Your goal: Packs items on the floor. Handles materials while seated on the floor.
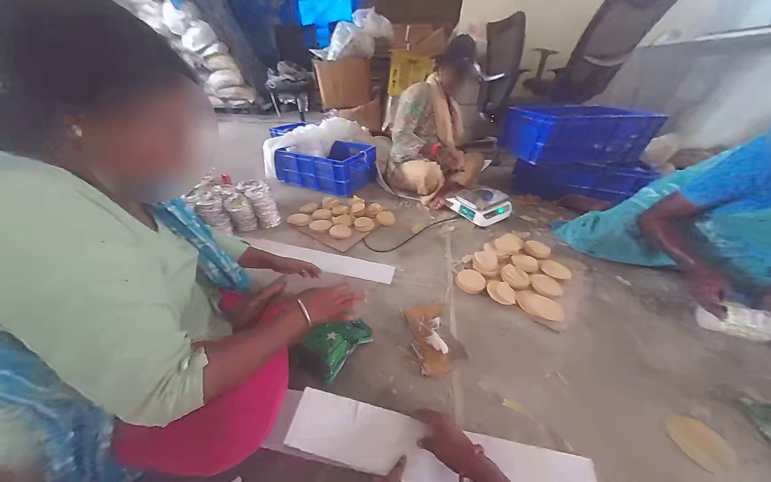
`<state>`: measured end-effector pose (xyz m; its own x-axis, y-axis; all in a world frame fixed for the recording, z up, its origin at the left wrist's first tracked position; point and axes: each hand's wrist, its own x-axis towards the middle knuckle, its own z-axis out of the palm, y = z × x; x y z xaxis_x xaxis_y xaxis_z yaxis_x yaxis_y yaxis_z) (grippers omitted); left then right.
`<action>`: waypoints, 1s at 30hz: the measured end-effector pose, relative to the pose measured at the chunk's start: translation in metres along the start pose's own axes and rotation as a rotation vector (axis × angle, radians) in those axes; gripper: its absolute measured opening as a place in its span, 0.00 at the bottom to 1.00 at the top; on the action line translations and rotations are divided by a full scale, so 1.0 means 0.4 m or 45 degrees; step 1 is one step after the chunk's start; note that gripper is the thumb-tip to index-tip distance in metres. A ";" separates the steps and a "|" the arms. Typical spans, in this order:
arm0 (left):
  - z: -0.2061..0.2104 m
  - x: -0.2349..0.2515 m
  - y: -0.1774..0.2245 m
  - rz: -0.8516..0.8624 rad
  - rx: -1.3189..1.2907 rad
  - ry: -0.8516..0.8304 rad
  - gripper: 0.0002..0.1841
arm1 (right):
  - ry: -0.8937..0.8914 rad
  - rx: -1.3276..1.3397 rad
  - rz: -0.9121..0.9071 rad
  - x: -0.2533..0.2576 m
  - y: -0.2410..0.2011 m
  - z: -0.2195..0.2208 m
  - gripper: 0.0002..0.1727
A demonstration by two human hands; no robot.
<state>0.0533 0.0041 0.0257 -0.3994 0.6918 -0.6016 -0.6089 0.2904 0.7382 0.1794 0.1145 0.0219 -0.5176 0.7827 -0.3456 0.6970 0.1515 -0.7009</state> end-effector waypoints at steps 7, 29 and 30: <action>-0.047 0.067 -0.021 0.003 -0.213 -0.005 0.30 | 0.032 0.015 0.036 0.008 0.035 -0.022 0.29; 0.002 0.067 -0.034 -0.146 -0.617 0.041 0.17 | -0.167 0.021 0.030 0.032 0.026 -0.041 0.30; 0.004 0.061 -0.031 -0.151 -0.616 0.030 0.17 | -0.192 0.036 0.036 0.036 0.027 -0.043 0.30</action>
<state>0.0522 0.0184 0.0022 -0.3203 0.6555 -0.6839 -0.8970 0.0223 0.4415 0.1880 0.1377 0.0203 -0.5683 0.6866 -0.4534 0.6989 0.1121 -0.7064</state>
